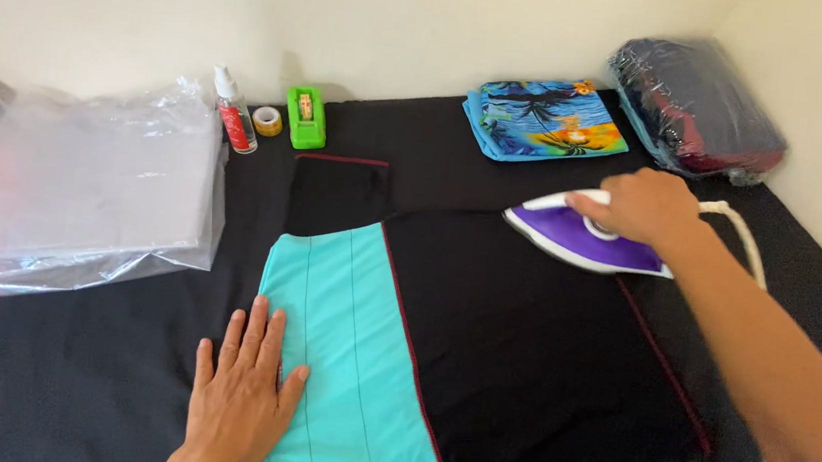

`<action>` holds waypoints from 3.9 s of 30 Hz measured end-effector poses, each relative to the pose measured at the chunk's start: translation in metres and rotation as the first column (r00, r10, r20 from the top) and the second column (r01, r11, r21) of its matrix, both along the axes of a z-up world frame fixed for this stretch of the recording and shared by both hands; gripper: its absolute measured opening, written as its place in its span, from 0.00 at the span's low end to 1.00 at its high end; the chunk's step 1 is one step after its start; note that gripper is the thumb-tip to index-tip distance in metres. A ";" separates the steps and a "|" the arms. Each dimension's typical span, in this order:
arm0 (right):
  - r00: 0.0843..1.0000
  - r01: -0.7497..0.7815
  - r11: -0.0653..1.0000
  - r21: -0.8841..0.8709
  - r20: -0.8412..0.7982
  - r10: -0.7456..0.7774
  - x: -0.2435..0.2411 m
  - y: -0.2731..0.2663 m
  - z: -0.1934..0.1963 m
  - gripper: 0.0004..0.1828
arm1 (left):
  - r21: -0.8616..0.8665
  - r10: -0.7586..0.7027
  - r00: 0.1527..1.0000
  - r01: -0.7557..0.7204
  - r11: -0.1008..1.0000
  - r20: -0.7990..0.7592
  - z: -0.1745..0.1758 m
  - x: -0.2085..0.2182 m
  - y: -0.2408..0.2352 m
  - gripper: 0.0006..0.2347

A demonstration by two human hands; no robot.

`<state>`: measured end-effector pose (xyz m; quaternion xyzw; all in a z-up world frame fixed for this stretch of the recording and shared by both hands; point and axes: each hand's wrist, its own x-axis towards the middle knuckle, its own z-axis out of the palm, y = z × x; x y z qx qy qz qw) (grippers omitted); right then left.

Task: Ironing a black and teal t-shirt on a flat surface.

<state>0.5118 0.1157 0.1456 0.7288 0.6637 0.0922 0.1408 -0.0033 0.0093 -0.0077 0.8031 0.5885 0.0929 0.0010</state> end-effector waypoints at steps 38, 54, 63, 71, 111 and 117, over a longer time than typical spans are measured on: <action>0.966 -0.251 0.965 -0.083 -0.083 0.244 -0.157 0.061 0.012 0.43 | 0.013 -0.028 0.997 0.027 1.000 0.071 0.004 0.003 -0.004 0.33; 0.860 -0.509 0.851 -0.127 -0.122 0.496 -0.185 -0.064 0.014 0.41 | 0.127 -0.065 0.993 0.053 0.991 0.095 0.007 0.001 -0.007 0.32; 0.932 -0.358 0.912 -0.199 -0.142 0.335 -0.140 -0.065 0.012 0.39 | 0.123 -0.058 0.995 0.049 0.991 0.076 0.003 0.000 -0.006 0.32; 0.940 -0.333 0.916 -0.223 -0.160 0.302 -0.141 -0.075 0.030 0.41 | 0.099 -0.038 0.996 0.030 0.995 0.081 0.010 0.001 -0.008 0.32; 0.878 -0.411 0.910 0.048 -0.247 0.410 -0.320 -0.004 0.019 0.45 | 0.035 0.238 0.930 -0.258 0.966 0.282 0.006 -0.009 0.007 0.46; 0.816 -0.551 0.826 -0.116 -0.282 0.504 -0.323 -0.060 0.020 0.40 | 0.186 0.208 0.762 -0.395 0.900 0.614 0.008 -0.020 0.016 0.33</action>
